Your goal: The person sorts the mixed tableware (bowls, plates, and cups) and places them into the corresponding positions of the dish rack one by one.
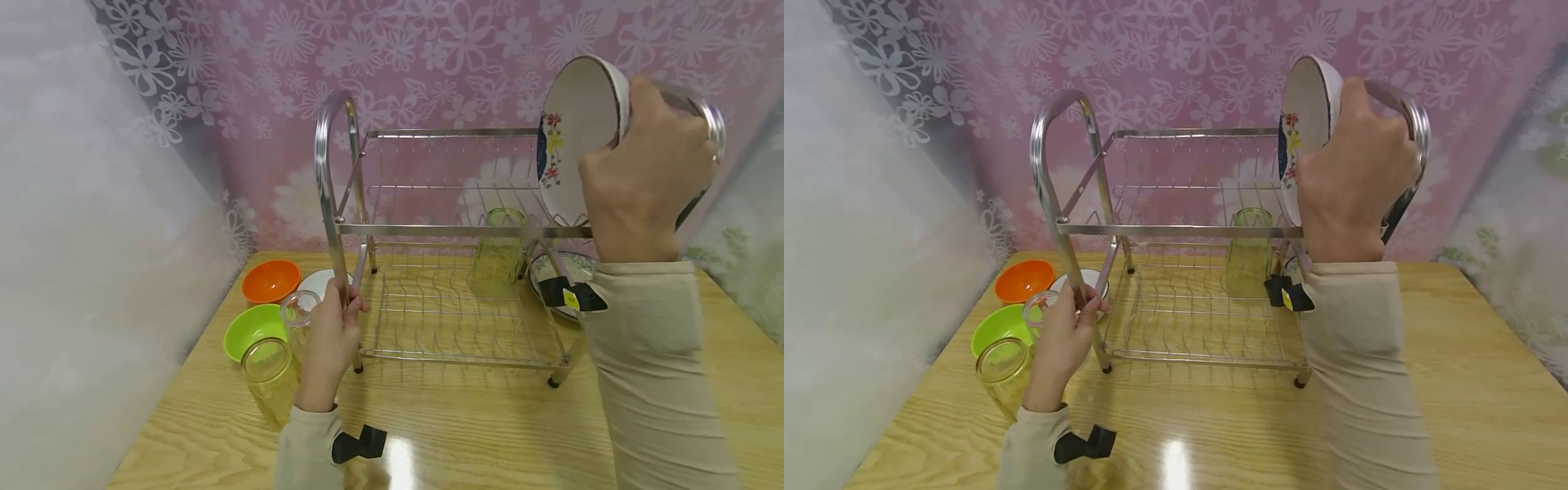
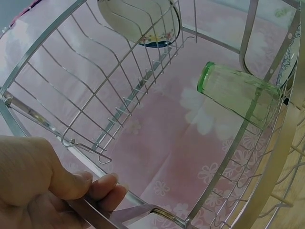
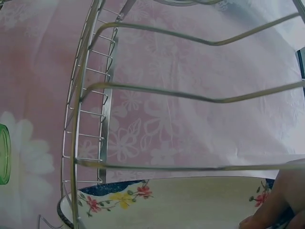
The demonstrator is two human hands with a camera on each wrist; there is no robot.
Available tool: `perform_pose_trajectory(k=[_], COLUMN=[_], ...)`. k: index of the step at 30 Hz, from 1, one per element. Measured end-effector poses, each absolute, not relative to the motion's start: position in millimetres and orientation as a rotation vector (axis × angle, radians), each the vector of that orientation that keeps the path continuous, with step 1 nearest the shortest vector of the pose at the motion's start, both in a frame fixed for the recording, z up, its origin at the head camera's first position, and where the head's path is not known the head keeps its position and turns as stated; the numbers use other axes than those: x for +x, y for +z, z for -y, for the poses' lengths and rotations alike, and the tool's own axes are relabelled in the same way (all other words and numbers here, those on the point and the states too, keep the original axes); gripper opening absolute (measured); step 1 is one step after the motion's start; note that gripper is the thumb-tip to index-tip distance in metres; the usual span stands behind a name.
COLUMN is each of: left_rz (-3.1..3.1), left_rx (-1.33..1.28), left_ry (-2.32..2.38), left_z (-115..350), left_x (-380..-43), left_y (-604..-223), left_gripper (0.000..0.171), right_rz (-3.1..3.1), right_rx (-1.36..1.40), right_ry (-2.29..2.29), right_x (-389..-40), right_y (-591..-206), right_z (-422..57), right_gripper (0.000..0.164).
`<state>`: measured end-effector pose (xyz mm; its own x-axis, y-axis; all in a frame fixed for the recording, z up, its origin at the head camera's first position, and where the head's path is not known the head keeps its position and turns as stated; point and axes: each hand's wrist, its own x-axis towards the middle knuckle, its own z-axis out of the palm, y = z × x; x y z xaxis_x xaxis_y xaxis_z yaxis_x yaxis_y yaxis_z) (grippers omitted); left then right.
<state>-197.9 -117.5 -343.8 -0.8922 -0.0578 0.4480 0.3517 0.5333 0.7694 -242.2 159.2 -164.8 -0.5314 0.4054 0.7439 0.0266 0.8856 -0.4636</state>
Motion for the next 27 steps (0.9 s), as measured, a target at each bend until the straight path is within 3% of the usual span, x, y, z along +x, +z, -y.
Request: perform_pose_trajectory(k=[13,27], left_rz=[2.374,2.359], left_rx=[-0.229,-0.234], left_ry=[-1.324,-1.326], left_z=[117.4,117.4], left_x=[-197.3,-197.9], left_y=[-345.0,-343.7], left_gripper=[0.008,0.007], right_rz=[2.444,2.384], right_rx=[-0.472,-0.325], right_ry=[0.392,0.407], right_x=[-242.2,-232.0], right_y=[-151.0,-152.3], right_z=[-158.7,-163.2], right_gripper=[0.065,0.052])
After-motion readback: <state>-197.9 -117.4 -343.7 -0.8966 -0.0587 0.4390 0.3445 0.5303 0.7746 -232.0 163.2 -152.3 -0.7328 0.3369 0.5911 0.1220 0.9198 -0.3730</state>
